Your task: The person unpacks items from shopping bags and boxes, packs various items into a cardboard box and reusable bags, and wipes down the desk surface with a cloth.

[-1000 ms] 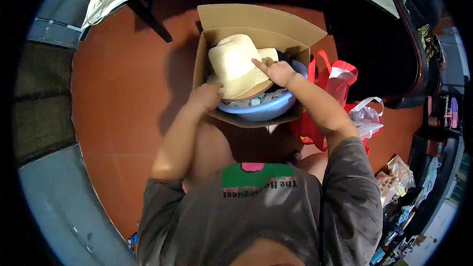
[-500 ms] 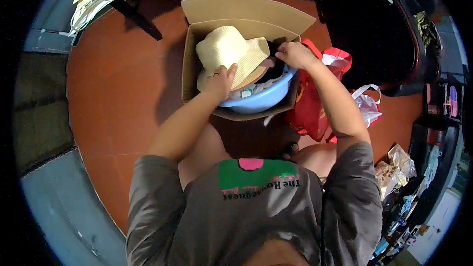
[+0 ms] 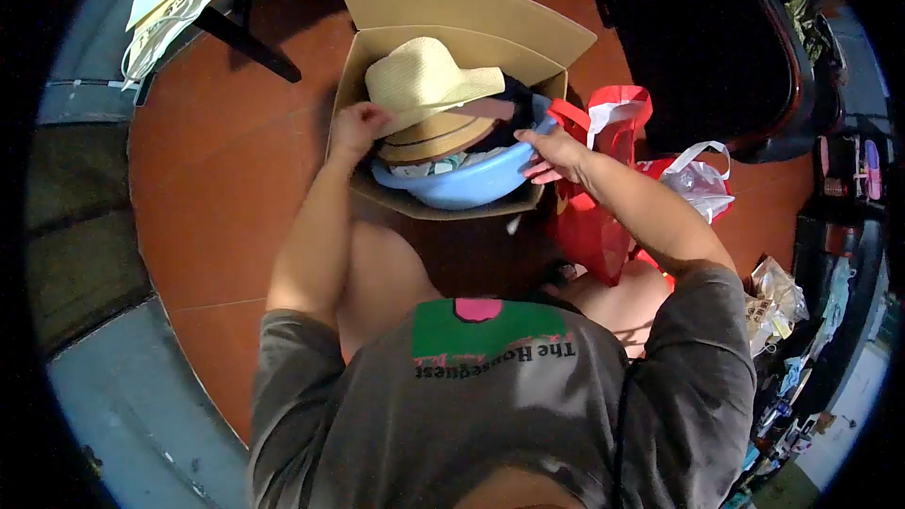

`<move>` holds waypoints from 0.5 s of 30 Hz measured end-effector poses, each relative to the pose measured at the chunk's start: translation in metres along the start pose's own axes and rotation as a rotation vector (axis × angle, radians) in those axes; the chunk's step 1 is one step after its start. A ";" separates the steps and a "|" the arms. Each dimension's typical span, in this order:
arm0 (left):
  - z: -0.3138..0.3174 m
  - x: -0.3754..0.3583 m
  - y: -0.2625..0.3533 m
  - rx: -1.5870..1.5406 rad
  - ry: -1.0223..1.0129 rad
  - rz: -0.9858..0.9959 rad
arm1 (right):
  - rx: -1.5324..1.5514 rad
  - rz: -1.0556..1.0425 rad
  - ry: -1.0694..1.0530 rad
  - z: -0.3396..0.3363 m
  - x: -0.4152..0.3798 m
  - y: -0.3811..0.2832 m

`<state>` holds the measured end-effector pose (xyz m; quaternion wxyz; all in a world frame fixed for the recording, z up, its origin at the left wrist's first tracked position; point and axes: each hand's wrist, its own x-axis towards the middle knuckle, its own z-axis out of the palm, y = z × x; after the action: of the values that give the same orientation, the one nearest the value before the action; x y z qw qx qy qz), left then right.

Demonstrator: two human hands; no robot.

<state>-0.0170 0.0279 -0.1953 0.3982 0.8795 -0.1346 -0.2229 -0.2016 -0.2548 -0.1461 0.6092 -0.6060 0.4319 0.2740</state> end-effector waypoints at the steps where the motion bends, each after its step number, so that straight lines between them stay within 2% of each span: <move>1: -0.002 0.008 -0.011 -0.175 0.068 -0.060 | 0.018 -0.005 0.030 0.006 -0.004 0.002; 2: -0.002 0.007 -0.005 -0.269 0.238 -0.047 | 0.031 -0.011 0.065 0.009 -0.004 0.004; 5: 0.003 -0.003 0.016 -0.017 0.123 0.057 | 0.069 0.001 0.007 0.007 0.005 0.009; 7: 0.017 -0.036 0.066 0.423 -0.027 0.283 | 0.063 0.044 0.094 0.015 0.006 0.009; 8: 0.029 -0.034 0.072 0.535 -0.035 0.373 | 0.062 0.062 0.139 0.019 0.006 0.009; 10: 0.047 -0.026 0.074 0.757 -0.056 0.552 | 0.043 0.144 -0.015 0.015 -0.003 0.003; 13: 0.026 -0.002 0.079 0.602 0.089 0.222 | 0.070 0.210 -0.171 0.010 0.000 0.008; 14: 0.014 0.003 0.076 0.478 0.225 0.213 | 0.092 0.238 -0.201 0.010 0.001 0.007; 15: 0.006 0.006 0.072 0.473 0.261 0.208 | 0.114 0.267 -0.233 0.011 0.001 0.006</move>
<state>-0.0195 -0.0252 -0.1458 0.2167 0.9507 -0.2201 -0.0282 -0.2044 -0.2439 -0.1515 0.6465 -0.4721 0.4499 0.3958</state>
